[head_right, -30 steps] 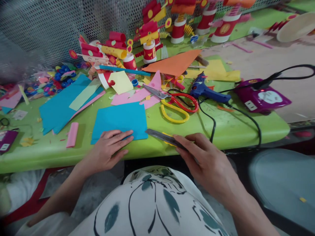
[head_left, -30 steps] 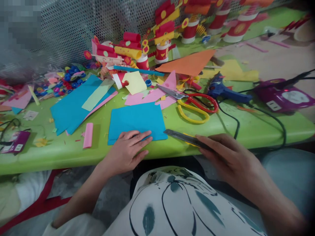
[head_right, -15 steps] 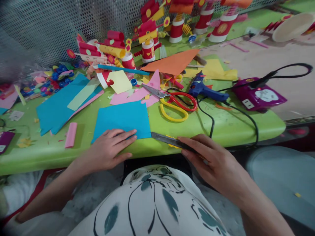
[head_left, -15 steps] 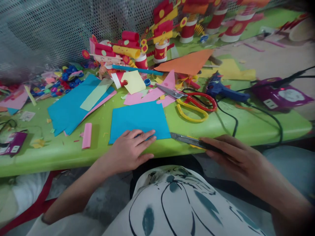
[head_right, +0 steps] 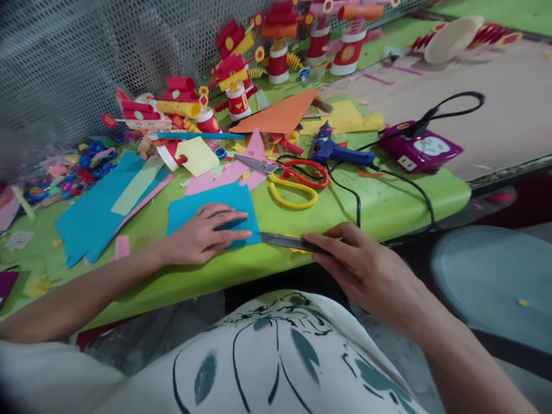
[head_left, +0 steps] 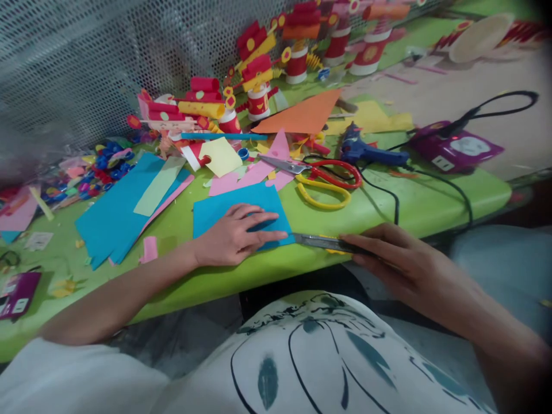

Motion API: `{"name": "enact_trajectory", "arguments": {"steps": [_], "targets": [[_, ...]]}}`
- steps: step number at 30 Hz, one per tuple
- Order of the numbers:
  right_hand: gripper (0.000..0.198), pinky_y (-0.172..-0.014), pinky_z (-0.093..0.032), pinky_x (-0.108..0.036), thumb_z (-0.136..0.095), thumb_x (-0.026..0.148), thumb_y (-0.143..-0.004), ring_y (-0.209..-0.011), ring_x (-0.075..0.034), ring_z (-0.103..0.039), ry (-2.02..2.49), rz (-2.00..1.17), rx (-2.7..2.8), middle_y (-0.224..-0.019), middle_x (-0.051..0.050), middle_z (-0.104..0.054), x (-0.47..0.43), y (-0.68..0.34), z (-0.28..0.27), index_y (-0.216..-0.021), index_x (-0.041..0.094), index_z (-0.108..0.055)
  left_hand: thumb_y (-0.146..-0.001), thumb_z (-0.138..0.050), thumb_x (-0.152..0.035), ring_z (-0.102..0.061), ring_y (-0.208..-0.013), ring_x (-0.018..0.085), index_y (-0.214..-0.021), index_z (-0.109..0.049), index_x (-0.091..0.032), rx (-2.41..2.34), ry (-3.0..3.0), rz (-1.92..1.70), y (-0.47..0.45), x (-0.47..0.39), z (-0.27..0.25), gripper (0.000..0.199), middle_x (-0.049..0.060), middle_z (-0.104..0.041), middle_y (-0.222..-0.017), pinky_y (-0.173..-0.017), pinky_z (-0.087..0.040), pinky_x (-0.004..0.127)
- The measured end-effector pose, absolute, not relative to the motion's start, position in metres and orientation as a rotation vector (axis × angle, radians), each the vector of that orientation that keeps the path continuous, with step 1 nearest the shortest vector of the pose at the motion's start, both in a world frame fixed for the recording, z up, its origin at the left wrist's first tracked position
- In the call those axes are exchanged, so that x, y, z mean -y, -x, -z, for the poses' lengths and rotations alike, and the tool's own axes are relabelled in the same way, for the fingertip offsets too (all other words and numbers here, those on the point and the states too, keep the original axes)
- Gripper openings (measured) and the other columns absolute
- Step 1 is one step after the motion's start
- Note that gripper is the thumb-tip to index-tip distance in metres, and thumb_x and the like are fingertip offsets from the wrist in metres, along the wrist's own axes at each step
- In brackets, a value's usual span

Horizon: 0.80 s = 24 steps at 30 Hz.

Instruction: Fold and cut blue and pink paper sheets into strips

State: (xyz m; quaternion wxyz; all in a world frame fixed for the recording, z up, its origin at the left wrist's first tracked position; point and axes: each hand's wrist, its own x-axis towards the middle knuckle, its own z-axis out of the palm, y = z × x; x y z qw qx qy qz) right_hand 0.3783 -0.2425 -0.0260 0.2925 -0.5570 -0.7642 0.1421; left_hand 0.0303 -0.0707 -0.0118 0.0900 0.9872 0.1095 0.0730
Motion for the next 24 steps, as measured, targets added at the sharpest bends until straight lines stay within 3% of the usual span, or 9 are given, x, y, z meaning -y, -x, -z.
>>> {"name": "enact_trajectory", "arguments": {"steps": [3, 9, 24], "targets": [[0.041, -0.068, -0.059, -0.025, -0.062, 0.038, -0.107, -0.085, -0.014, -0.071, 1.499, -0.353, 2.033, -0.113, -0.006, -0.068, 0.245, -0.378, 0.029, -0.148, 0.034, -0.069, -0.112, -0.048, -0.022, -0.047, -0.156, 0.032, -0.159, -0.059, -0.045, -0.295, -2.940, -0.138, -0.031, 0.073, 0.015, 0.054, 0.001, -0.053, -0.173, -0.129, -0.033, 0.055], [0.039, -0.070, -0.060, -0.022, -0.061, 0.034, -0.108, -0.086, -0.013, -0.073, 1.460, -0.353, 2.066, -0.113, -0.007, -0.068, 0.249, -0.377, 0.021, -0.146, 0.028, -0.070, -0.115, -0.042, -0.029, -0.045, -0.158, 0.029, -0.162, -0.057, -0.039, -0.307, -2.937, -0.086, -0.032, 0.070, 0.015, 0.050, -0.001, -0.050, -0.175, -0.131, -0.027, 0.053], [0.038, -0.070, -0.060, -0.025, -0.062, 0.034, -0.108, -0.085, -0.014, -0.072, 1.494, -0.341, 2.006, -0.110, -0.008, -0.068, 0.259, -0.353, 0.021, -0.144, 0.026, -0.072, -0.115, -0.043, -0.031, -0.044, -0.157, 0.030, -0.165, -0.053, -0.044, -0.307, -2.922, -0.114, -0.032, 0.070, 0.018, 0.052, -0.002, -0.050, -0.175, -0.129, -0.029, 0.054]]}}
